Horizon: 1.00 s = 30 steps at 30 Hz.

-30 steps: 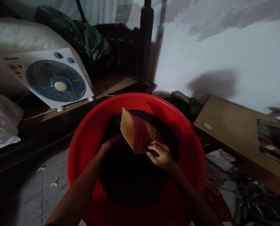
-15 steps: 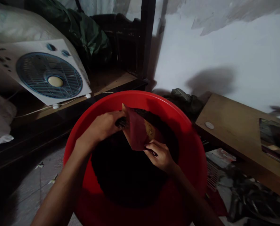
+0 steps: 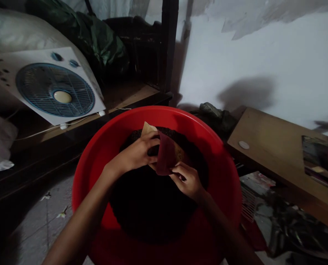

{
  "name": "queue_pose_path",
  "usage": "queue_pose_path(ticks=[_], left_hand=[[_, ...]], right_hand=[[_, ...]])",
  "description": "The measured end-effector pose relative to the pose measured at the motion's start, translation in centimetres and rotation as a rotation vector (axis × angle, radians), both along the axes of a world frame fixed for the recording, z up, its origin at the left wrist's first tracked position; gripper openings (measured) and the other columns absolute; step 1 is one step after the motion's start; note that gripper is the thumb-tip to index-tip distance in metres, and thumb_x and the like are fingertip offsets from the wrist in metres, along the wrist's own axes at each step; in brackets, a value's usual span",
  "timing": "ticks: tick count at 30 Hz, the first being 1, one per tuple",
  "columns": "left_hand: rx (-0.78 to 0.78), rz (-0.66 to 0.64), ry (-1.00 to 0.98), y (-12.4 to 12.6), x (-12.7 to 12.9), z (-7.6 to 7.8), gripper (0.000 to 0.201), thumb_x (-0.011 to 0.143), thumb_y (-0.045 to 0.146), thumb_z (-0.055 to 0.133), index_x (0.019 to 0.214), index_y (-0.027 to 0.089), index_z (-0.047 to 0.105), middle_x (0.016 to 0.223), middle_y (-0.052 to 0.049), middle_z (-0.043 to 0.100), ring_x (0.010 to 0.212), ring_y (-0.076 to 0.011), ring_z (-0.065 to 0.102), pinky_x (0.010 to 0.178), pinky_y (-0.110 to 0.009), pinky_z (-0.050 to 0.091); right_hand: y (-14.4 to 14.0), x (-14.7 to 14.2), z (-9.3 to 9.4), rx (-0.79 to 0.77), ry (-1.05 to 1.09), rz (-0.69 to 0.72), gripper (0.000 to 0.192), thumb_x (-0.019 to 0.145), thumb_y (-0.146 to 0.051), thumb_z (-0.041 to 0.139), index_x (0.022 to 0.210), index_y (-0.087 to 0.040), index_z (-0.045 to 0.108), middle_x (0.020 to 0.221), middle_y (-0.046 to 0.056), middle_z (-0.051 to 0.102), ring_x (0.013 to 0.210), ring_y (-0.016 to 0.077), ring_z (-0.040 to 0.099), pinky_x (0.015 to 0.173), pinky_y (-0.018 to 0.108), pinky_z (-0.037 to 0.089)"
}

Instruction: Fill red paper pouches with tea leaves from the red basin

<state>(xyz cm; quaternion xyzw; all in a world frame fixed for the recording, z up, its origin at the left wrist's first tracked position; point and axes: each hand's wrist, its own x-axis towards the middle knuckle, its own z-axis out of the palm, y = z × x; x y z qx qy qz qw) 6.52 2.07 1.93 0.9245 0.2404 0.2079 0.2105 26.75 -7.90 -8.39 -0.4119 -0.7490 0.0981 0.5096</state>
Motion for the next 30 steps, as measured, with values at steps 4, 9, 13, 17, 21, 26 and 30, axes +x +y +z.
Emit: queue_pose_path(ticks=[4, 9, 13, 17, 21, 26, 30], left_hand=[[-0.038, 0.052, -0.163, -0.6, -1.3, -0.8, 0.012, 0.095, 0.027, 0.059, 0.1, 0.02, 0.066, 0.112, -0.003, 0.067, 0.107, -0.0163, 0.063, 0.097, -0.032, 0.047], [0.101, -0.037, 0.013, -2.5, -1.9, -1.6, 0.024, 0.099, 0.041, 0.052, 0.109, 0.023, 0.065, 0.099, -0.002, 0.07, 0.099, -0.0174, 0.061, 0.095, -0.035, 0.037], [0.33, -0.113, 0.099, -3.3, -1.0, -2.8, 0.021, 0.097, 0.016, 0.047, 0.107, 0.021, 0.065, 0.097, -0.004, 0.068, 0.1, -0.0197, 0.055, 0.091, -0.036, 0.034], [0.408, -0.116, 0.105, -3.0, -1.0, -3.0, 0.022, 0.091, 0.008, 0.048, 0.102, 0.019, 0.064, 0.095, -0.004, 0.067, 0.101, -0.0211, 0.052, 0.093, -0.037, 0.032], [0.404, -0.127, 0.148, -2.8, -1.6, -2.4, 0.023, 0.089, 0.006, 0.05, 0.102, 0.019, 0.064, 0.097, -0.004, 0.068, 0.1, -0.0213, 0.051, 0.09, -0.037, 0.033], [0.394, -0.084, 0.164, -3.0, -2.1, -2.0, 0.022, 0.095, 0.01, 0.046, 0.104, 0.019, 0.064, 0.1, -0.005, 0.069, 0.105, -0.0227, 0.051, 0.095, -0.039, 0.031], [0.278, -0.059, 0.077, -3.0, -2.6, -1.7, 0.02, 0.099, 0.019, 0.046, 0.1, 0.02, 0.066, 0.097, -0.004, 0.068, 0.102, -0.0201, 0.054, 0.095, -0.037, 0.035]], right_hand=[[-0.3, 0.3, -0.3, 0.059, -0.038, -0.032, 0.016, 0.084, -0.007, 0.065, 0.087, -0.022, 0.061, 0.073, -0.001, 0.06, 0.051, 0.0088, 0.053, 0.046, 0.022, 0.045], [0.0, 0.3, -0.3, 0.252, 0.044, -0.224, 0.048, 0.078, -0.006, 0.068, 0.118, -0.027, 0.053, 0.099, 0.005, 0.06, 0.086, 0.0193, 0.064, 0.063, 0.03, 0.058], [0.4, 0.0, 2.2, 0.336, -0.232, -0.257, 0.063, 0.074, -0.013, 0.079, 0.126, -0.036, 0.053, 0.141, 0.009, 0.041, 0.132, 0.0345, 0.047, 0.1, 0.055, 0.054], [1.0, 0.4, 4.4, 0.212, -0.321, -0.181, 0.061, 0.074, -0.02, 0.083, 0.125, -0.034, 0.052, 0.156, 0.008, 0.027, 0.142, 0.0391, 0.038, 0.11, 0.063, 0.045], [2.1, 1.1, 5.0, 0.192, -0.39, 0.004, 0.071, 0.073, -0.015, 0.081, 0.131, -0.036, 0.046, 0.166, 0.003, 0.012, 0.151, 0.0396, 0.025, 0.115, 0.066, 0.039], [3.3, 1.1, 5.9, 0.049, -0.435, 0.122, 0.051, 0.079, -0.015, 0.075, 0.123, -0.028, 0.053, 0.166, 0.008, 0.022, 0.151, 0.0365, 0.028, 0.116, 0.062, 0.04], [3.2, 1.0, 5.1, 0.056, -0.322, -0.012, 0.046, 0.077, -0.021, 0.079, 0.112, -0.026, 0.05, 0.163, 0.013, 0.028, 0.148, 0.035, 0.035, 0.113, 0.059, 0.044]])
